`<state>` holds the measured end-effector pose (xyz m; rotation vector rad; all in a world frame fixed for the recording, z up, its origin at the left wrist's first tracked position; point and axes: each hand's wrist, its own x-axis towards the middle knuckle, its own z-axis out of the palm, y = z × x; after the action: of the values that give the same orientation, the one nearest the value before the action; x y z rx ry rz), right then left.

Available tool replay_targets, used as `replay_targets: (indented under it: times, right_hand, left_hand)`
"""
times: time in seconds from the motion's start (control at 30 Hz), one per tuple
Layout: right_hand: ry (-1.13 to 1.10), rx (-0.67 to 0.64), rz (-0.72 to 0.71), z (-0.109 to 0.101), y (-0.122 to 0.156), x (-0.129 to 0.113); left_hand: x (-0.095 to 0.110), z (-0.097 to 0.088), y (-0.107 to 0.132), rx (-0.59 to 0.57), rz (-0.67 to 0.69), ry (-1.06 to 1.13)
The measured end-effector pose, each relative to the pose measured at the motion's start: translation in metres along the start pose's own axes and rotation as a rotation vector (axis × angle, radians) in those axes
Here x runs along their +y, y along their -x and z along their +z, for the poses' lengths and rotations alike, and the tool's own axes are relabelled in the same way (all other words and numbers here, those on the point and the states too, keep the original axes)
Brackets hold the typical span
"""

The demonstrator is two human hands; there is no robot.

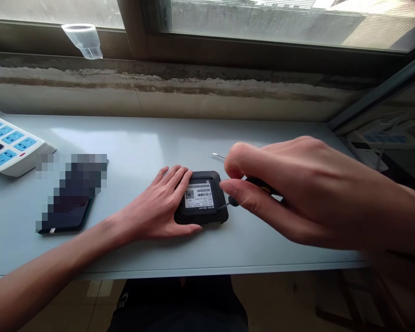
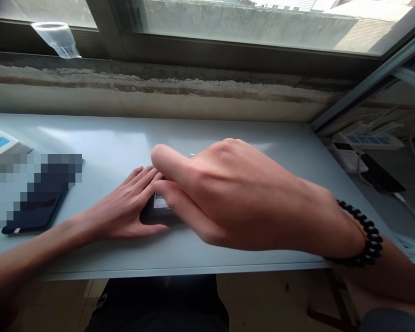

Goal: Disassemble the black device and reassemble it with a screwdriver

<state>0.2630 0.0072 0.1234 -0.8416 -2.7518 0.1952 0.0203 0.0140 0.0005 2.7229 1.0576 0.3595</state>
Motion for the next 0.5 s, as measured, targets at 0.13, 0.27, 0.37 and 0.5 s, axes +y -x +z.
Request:
replay_targets:
  times: [0.13,0.27,0.37,0.5]
  right_hand:
    - [-0.037,-0.027,0.005,-0.001,0.001,0.002]
    - [-0.012,-0.004,0.045,0.002,0.001,0.006]
    - [-0.029,-0.002,0.049,0.004,0.000,0.011]
    - [-0.055,0.026,0.083,0.002,0.000,0.014]
  left_hand:
    - [-0.001,0.001,0.001,-0.042,0.028,-0.051]
    - [-0.001,0.000,0.001,-0.038,0.026,-0.038]
    - [-0.001,-0.002,0.000,-0.075,0.019,-0.043]
    - [-0.003,-0.002,0.001,-0.062,0.037,-0.055]
